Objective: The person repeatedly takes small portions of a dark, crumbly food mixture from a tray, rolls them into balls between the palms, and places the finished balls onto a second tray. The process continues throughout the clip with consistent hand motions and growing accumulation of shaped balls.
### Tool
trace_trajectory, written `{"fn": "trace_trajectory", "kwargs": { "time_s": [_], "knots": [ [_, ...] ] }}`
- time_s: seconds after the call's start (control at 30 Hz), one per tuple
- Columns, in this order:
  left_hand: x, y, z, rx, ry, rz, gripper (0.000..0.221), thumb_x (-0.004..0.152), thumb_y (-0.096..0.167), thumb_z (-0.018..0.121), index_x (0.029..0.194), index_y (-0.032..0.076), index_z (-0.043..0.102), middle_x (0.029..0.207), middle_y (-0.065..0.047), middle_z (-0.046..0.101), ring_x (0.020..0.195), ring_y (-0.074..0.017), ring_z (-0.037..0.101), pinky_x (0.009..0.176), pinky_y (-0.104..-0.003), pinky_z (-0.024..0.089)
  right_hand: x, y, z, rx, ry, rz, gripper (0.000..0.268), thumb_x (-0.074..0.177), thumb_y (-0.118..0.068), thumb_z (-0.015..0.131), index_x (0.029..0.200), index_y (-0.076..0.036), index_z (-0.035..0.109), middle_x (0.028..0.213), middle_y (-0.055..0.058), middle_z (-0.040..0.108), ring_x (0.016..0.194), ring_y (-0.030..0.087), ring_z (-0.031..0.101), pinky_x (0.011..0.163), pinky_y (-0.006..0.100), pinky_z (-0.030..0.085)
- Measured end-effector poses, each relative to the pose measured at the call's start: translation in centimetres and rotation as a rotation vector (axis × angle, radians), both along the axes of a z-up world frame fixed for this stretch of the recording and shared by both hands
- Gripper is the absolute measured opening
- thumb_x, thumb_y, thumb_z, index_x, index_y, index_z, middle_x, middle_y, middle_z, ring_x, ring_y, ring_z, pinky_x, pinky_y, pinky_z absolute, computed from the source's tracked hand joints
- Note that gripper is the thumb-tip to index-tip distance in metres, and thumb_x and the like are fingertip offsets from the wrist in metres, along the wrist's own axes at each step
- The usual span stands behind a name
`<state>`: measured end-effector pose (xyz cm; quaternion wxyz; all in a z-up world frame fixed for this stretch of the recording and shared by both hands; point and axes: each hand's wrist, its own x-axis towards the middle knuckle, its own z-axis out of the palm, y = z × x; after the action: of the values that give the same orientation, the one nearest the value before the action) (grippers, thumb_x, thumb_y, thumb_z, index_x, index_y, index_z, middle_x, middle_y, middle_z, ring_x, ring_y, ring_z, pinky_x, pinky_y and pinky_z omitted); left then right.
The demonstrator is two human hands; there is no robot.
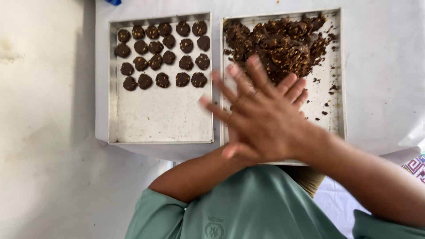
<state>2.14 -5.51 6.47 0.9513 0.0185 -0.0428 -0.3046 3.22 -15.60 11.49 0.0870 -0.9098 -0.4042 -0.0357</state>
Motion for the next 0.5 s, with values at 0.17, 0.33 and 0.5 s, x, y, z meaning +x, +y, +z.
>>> {"fn": "trace_trajectory", "kwargs": {
  "time_s": [0.17, 0.33, 0.5],
  "knots": [
    [0.2, 0.2, 1.0, -0.146, 0.097, -0.056, 0.099, 0.093, 0.079, 0.021, 0.167, 0.019, -0.004, 0.174, -0.010, -0.009, 0.161, -0.0283, -0.012, 0.129, -0.050, -0.008, -2.0, 0.0, -0.8, 0.139, -0.075, 0.319, 0.074, 0.103, -0.070, 0.009, 0.163, -0.030, 0.028, 0.171, 0.002, 0.024, 0.158, 0.024, 0.006, 0.128, 0.054, -0.002],
    [-2.0, -1.0, 1.7, -0.208, 0.066, 0.699, 0.085, 0.104, 0.075, 0.032, 0.166, 0.018, 0.019, 0.176, -0.015, 0.006, 0.162, -0.0344, 0.002, 0.127, -0.060, 0.000, -1.1, -1.8, 1.9, 0.322, 0.179, 0.206, 0.087, 0.101, -0.067, 0.004, 0.162, -0.008, 0.024, 0.169, 0.023, 0.021, 0.159, 0.039, 0.011, 0.128, 0.060, -0.007],
    [-1.1, -0.9, 0.5, -0.087, 0.193, -0.094, 0.089, 0.113, 0.082, 0.032, 0.163, 0.010, 0.042, 0.176, -0.027, 0.026, 0.160, -0.0416, 0.029, 0.127, -0.060, 0.029, -1.6, -6.3, 0.3, 0.565, 0.115, 0.122, 0.087, 0.106, -0.064, 0.009, 0.158, 0.003, 0.026, 0.167, 0.027, 0.031, 0.161, 0.039, 0.029, 0.140, 0.055, 0.011]
  ]
}}
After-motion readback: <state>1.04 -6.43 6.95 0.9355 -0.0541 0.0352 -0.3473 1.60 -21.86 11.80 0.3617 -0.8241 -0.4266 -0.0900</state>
